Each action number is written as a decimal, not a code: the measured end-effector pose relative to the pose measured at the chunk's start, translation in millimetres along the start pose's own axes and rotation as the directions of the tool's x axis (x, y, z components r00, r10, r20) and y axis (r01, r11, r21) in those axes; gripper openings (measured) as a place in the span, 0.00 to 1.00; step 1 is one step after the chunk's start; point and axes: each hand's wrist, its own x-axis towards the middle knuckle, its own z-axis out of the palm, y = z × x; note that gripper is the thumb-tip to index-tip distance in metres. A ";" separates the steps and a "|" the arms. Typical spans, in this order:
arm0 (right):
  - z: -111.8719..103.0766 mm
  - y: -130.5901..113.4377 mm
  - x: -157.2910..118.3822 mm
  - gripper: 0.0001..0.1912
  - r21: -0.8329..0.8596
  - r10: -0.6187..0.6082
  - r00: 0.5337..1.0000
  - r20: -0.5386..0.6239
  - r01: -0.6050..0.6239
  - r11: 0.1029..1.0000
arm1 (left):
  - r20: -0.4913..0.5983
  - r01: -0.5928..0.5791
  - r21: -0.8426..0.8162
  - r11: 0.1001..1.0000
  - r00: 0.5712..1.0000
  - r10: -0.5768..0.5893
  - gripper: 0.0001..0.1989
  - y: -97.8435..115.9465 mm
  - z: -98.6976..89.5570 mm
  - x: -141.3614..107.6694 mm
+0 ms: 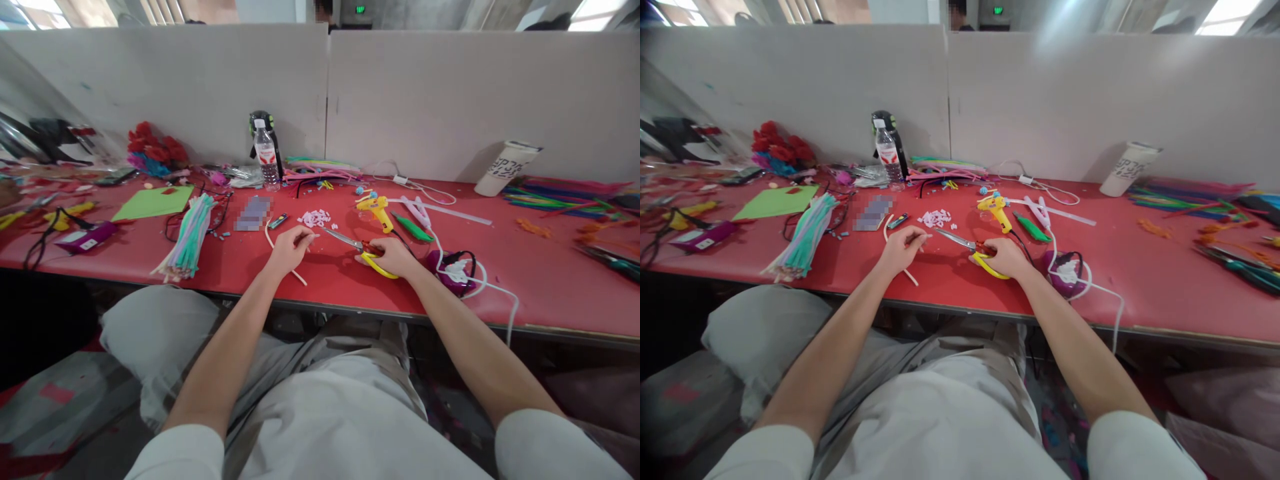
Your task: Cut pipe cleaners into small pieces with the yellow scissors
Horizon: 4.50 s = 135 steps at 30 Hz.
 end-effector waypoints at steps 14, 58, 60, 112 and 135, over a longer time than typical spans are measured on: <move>0.7 -0.1 1.0 0.29 -0.043 -0.011 1.000 0.018 0.012 0.999 | 0.002 0.003 -0.005 1.000 1.000 -0.003 0.08 0.0 0.2 0.6; -1.2 -1.1 0.4 0.28 -0.010 0.022 1.000 0.013 -0.022 1.000 | -0.016 -0.016 -0.008 1.000 1.000 0.016 0.09 -3.5 1.3 0.5; -1.5 -1.3 0.4 0.29 -0.022 0.014 1.000 0.017 -0.013 1.000 | -0.015 -0.010 -0.014 1.000 1.000 0.010 0.09 -3.0 1.4 0.5; -0.6 -1.8 -1.1 0.27 -0.043 -0.030 1.000 -0.005 0.030 0.999 | 0.002 0.008 -0.020 1.000 1.000 -0.007 0.12 5.5 -1.2 -1.9; 2.1 1.8 2.4 0.27 -0.133 -0.036 0.999 0.007 0.037 0.990 | 0.006 0.019 0.006 1.000 1.000 -0.019 0.12 6.8 -1.3 -2.1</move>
